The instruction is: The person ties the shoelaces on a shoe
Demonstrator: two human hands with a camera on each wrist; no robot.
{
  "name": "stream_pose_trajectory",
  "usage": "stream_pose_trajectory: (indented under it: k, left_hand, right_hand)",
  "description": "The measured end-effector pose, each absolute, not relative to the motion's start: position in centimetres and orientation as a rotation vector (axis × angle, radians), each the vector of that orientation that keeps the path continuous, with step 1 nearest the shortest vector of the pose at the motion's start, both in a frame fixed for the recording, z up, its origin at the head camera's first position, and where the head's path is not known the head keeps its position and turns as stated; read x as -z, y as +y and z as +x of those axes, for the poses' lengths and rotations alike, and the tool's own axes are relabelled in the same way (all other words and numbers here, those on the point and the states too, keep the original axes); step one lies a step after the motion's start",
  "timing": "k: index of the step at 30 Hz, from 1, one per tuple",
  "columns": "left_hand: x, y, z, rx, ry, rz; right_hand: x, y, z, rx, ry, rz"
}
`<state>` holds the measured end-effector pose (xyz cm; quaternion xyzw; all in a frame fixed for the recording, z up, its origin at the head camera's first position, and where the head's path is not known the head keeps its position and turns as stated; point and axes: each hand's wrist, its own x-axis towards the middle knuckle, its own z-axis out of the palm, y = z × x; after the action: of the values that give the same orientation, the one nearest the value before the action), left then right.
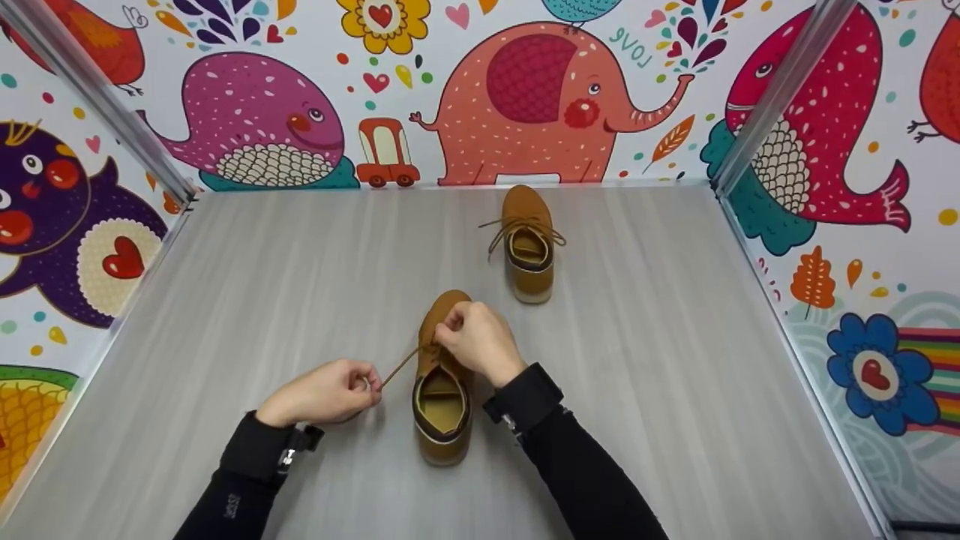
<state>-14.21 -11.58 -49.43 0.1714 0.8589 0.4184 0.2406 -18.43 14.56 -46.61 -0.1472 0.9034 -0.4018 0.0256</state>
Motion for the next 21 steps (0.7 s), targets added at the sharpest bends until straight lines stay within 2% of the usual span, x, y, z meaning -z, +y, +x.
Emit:
stream_pose_trajectory:
  k: [11,21]
  left_hand:
    - [48.6,-15.3,-13.0,-1.37,2.251,0.438]
    - [47.2,-11.5,-13.5,-2.07,1.799,0.244]
  right_hand:
    - [46.3,14.4,-18.4,1.218,2.777,-0.451]
    - [46.0,14.4,-18.4,1.237,2.743,-0.43]
